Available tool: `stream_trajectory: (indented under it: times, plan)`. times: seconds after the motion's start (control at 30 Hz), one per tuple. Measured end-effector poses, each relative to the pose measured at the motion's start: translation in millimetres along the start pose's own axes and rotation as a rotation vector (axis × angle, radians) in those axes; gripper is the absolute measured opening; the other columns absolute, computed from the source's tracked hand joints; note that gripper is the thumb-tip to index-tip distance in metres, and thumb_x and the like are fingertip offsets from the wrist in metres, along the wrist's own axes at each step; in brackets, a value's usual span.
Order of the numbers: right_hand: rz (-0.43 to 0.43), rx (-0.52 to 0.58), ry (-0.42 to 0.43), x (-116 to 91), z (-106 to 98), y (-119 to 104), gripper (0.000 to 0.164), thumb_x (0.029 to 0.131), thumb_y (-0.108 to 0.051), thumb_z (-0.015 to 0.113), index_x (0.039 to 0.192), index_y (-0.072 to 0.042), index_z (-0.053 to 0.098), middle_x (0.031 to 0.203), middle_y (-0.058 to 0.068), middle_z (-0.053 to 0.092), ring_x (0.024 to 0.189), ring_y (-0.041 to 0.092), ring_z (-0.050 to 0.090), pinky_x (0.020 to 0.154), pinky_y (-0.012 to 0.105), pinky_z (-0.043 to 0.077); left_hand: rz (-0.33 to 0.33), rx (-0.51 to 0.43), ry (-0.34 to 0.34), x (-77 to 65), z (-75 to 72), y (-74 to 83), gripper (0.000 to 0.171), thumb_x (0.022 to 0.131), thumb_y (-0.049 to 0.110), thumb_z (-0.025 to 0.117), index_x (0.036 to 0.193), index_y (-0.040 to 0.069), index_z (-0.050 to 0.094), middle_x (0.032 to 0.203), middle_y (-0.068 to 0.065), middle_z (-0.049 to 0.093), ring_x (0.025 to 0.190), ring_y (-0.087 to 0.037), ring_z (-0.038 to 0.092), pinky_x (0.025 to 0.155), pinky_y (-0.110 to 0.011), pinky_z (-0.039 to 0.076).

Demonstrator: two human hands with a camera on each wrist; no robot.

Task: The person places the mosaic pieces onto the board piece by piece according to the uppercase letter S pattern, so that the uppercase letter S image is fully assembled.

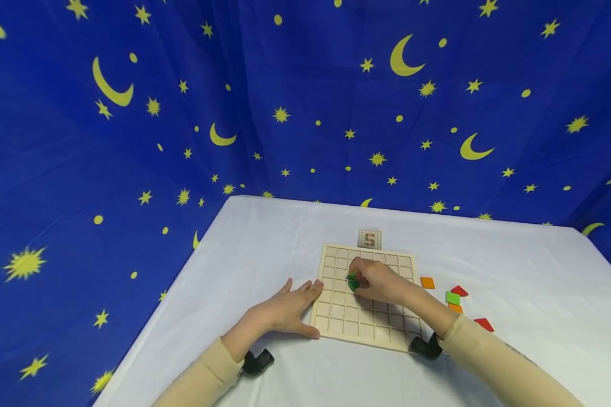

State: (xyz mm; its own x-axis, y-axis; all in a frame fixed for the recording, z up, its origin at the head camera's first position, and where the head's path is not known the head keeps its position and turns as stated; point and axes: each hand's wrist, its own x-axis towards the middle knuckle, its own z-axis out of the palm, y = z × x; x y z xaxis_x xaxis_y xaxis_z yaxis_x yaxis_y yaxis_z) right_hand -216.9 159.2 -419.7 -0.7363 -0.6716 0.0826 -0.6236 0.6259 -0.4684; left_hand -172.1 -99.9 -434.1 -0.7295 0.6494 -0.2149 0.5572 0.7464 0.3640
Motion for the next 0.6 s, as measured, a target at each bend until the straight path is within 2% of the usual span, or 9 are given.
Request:
stream_trajectory:
  times: [0.2, 0.33, 0.6]
  plan:
    - [0.004, 0.049, 0.038, -6, -18, -3, 0.037, 0.081, -0.008, 0.073, 0.113, -0.002, 0.054, 0.093, 0.009, 0.062, 0.077, 0.02, 0.061, 0.066, 0.028, 0.05, 0.01, 0.009, 0.01, 0.2, 2.5, -0.2, 0.102, 0.076, 0.056, 0.07, 0.149, 0.003, 0.023, 0.154, -0.01, 0.02, 0.14, -0.025, 0.02, 0.11, -0.055, 0.008]
    - [0.027, 0.041, 0.063, -14, -29, -2, 0.04, 0.082, -0.011, 0.073, 0.115, 0.0, 0.053, 0.095, 0.011, 0.063, 0.079, 0.021, 0.061, 0.066, 0.03, 0.05, 0.012, 0.009, 0.011, 0.1, 3.8, -0.6, 0.102, 0.076, 0.056, 0.07, 0.149, 0.003, 0.022, 0.154, -0.01, 0.02, 0.14, -0.025, 0.019, 0.11, -0.055, 0.007]
    - [0.1, 0.055, 0.124, -40, -52, 15, 0.04, 0.081, -0.01, 0.074, 0.113, -0.003, 0.052, 0.092, 0.008, 0.062, 0.08, 0.02, 0.061, 0.068, 0.033, 0.053, 0.006, 0.003, 0.014, 0.0, 3.8, 0.4, 0.103, 0.076, 0.056, 0.071, 0.149, 0.003, 0.023, 0.154, -0.01, 0.02, 0.14, -0.026, 0.02, 0.11, -0.055, 0.007]
